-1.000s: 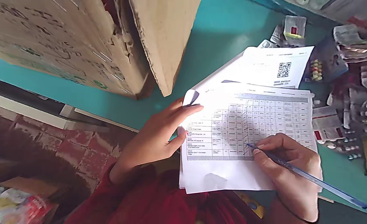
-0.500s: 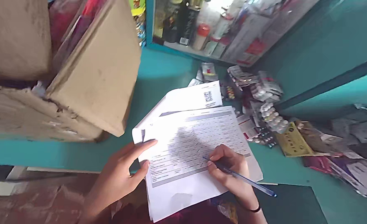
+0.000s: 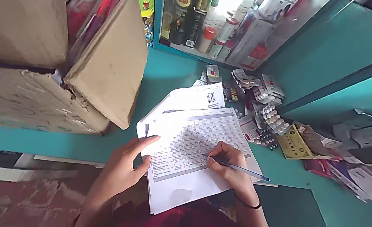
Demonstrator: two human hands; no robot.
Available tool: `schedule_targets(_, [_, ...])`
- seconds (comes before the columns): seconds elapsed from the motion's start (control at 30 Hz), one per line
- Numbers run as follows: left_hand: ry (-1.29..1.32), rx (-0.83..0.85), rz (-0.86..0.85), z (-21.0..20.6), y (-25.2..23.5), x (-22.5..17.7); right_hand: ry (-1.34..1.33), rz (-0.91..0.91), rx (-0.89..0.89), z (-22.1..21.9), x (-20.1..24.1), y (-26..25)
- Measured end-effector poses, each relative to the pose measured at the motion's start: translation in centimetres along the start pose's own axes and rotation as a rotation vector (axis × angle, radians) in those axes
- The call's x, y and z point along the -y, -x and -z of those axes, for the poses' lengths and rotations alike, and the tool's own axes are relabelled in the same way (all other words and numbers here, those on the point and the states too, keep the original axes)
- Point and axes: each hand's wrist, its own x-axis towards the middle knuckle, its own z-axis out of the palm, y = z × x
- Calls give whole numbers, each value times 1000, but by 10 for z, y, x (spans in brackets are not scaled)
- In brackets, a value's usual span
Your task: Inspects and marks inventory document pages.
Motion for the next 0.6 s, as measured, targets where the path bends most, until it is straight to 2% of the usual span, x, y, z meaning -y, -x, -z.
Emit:
schedule_targets(0.17, [-16,10,-14,3,0,-1,-2,-45,-1,-1,2,0])
schedule_targets(0.6, [-33,19,-9,5,-1,-3,59,-19,-38,-4,-1,1])
